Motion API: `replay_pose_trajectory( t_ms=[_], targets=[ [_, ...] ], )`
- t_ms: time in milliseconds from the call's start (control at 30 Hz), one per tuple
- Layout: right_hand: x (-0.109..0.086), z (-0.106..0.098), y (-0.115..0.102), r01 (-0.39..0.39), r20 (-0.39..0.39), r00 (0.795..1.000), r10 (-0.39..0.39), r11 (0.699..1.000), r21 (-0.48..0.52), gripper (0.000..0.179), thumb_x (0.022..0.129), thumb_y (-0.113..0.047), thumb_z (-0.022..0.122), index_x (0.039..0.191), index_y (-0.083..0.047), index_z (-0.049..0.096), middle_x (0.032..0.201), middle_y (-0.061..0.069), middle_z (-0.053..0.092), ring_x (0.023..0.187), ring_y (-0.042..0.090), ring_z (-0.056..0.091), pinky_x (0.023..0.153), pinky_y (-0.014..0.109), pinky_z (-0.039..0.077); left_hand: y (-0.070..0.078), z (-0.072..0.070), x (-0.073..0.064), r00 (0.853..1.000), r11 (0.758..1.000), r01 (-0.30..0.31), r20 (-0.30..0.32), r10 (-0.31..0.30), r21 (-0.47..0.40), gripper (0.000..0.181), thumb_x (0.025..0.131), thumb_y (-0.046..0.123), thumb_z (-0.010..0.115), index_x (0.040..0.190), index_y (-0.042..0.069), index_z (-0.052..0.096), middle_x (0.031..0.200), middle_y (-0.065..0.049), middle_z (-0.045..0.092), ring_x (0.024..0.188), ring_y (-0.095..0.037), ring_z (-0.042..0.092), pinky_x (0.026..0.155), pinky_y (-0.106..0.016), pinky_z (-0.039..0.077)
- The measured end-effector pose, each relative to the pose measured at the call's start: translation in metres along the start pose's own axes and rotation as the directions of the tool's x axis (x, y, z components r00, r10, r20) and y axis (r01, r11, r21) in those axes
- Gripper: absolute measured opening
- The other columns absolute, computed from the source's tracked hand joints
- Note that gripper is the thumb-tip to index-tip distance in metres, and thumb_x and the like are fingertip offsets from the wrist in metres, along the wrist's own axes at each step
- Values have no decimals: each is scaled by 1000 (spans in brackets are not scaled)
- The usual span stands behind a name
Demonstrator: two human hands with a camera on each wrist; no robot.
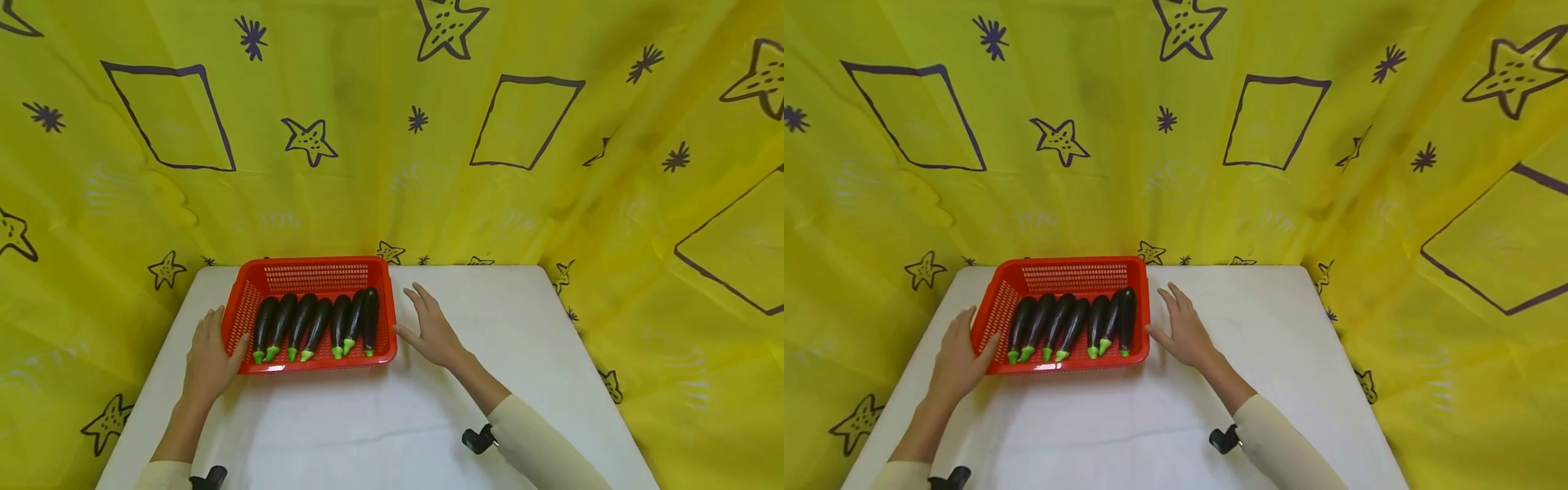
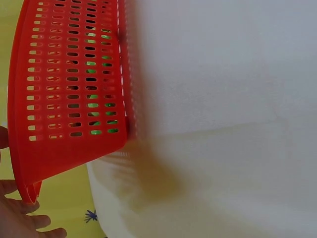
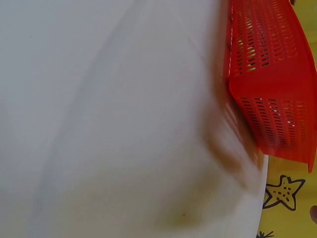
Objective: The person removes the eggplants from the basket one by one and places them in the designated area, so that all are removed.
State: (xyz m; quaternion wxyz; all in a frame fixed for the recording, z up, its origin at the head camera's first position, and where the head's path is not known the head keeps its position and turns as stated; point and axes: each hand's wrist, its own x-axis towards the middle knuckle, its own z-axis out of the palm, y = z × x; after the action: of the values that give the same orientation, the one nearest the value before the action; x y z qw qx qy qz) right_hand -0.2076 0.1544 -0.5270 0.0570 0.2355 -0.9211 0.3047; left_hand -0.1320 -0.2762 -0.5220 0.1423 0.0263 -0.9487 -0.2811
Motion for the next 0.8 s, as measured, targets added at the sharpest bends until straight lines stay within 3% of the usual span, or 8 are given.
replay_pose_trajectory(
  t_ms=[267, 433, 600, 800],
  targets=[
    [24, 12, -11, 3, 42, 999, -4, 1000, 31, 85, 97, -48, 71, 162, -8, 34, 170, 18, 25, 153, 39, 27, 113, 63, 36, -1, 3, 12, 1000, 998, 22, -6, -22, -57, 78, 96, 15, 68, 157, -12, 28, 154, -42, 31, 140, -60, 32, 101, -81, 33],
    [36, 18, -17, 28, 71, 997, -29, 999, 17, 86, 96, -46, 73, 162, -7, 32, 169, 21, 23, 153, 40, 27, 114, 61, 36, -4, 4, 18, 995, 993, 88, 51, -84, -81, 80, 96, 13, 69, 157, -13, 24, 155, -42, 30, 141, -61, 31, 107, -77, 30],
    [49, 21, -21, 77, 106, 992, -72, 996, -39, 87, 97, -46, 71, 162, -4, 31, 167, 23, 24, 154, 40, 23, 120, 58, 28, -10, 3, 24, 989, 986, 127, 91, -117, -108, 81, 97, 11, 67, 158, -15, 20, 155, -43, 29, 140, -62, 31, 109, -75, 29],
    [65, 25, -25, 128, 158, 982, -107, 983, -129, 87, 98, -46, 71, 162, -2, 32, 166, 25, 25, 154, 45, 18, 123, 59, 18, -12, 3, 30, 988, 981, 121, 109, -105, -149, 79, 100, 11, 65, 158, -16, 18, 148, -46, 36, 135, -63, 37, 109, -73, 31]
  ],
)
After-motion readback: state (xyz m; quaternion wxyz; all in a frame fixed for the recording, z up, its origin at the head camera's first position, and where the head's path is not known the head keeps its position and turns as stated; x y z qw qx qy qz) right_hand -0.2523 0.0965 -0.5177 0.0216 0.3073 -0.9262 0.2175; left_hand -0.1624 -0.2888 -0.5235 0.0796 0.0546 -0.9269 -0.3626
